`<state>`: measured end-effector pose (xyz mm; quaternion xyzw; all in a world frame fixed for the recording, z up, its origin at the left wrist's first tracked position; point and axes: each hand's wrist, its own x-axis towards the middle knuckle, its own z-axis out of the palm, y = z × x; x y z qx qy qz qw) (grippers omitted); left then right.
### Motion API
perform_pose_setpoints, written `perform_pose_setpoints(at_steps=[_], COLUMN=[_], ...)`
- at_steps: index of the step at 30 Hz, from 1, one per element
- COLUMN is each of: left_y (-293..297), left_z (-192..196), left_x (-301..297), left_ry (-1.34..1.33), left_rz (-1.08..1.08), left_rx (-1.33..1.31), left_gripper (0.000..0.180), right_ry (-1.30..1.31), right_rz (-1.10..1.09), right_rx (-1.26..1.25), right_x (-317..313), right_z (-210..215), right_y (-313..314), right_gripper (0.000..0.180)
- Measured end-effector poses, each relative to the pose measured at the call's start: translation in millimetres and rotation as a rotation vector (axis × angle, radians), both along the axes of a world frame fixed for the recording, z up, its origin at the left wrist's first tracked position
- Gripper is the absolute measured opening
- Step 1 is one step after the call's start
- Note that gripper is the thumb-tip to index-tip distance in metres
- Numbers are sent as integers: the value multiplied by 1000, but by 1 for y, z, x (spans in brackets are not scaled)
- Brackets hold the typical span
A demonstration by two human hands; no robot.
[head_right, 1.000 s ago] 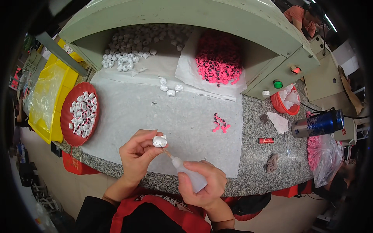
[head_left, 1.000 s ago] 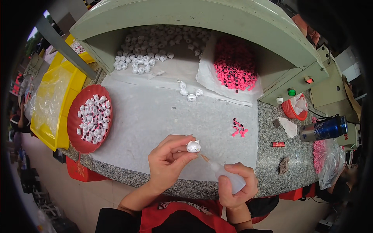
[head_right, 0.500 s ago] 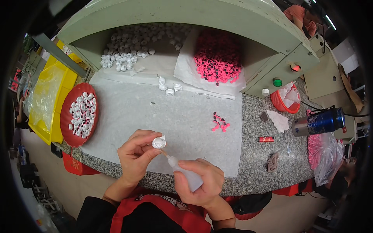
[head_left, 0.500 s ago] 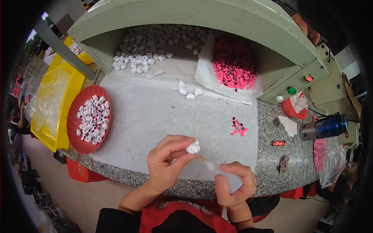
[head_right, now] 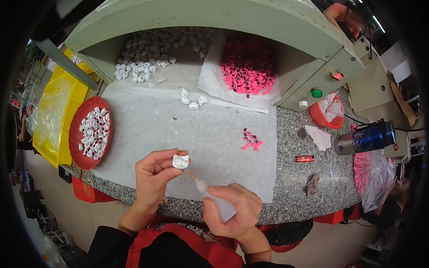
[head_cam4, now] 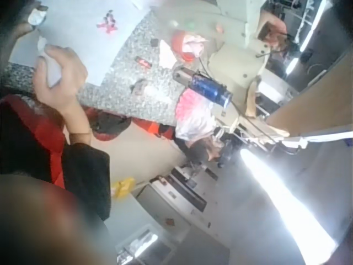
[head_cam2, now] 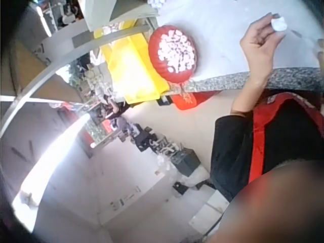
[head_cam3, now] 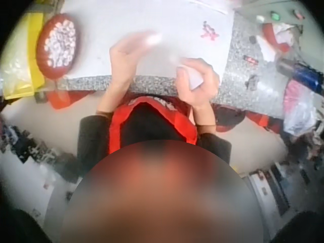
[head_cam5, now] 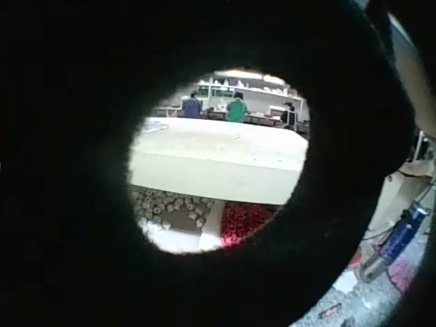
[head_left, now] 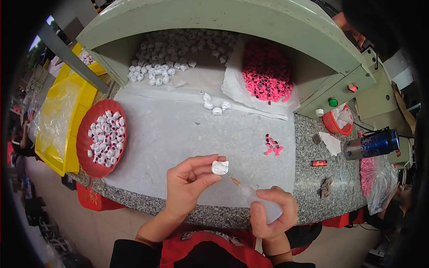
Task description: Applying glue and attaching small pink decorative bows to white ceramic figurine heads.
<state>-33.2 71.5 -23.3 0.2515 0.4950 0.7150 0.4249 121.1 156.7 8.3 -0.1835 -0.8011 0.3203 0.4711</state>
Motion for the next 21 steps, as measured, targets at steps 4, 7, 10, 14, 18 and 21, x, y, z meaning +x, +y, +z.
perform_pose_setpoints(at_steps=[4,7,10,14,18,21], left_y=[-1,1,0,-1,1,3], left_z=[1,4,3,1,2,0], left_x=[0,2,1,-1,1,2], left_ry=[-20,-11,-1,-19,-19,-14], left_rz=[-25,7,19,-3,-10,-21], left_rx=[26,5,10,64,53,40], left_gripper=[34,35,35,33,32,32], right_ry=[13,20,-27,-4,-45,-39], right_rz=[14,15,-6,-8,12,-51], right_rx=[8,-24,-41,-13,-81,-124], right_x=[-2,0,3,3,3,1], right_z=[0,-1,0,2,7,5], right_y=[1,1,0,0,-1,-3], right_gripper=[24,24,24,23,21,18])
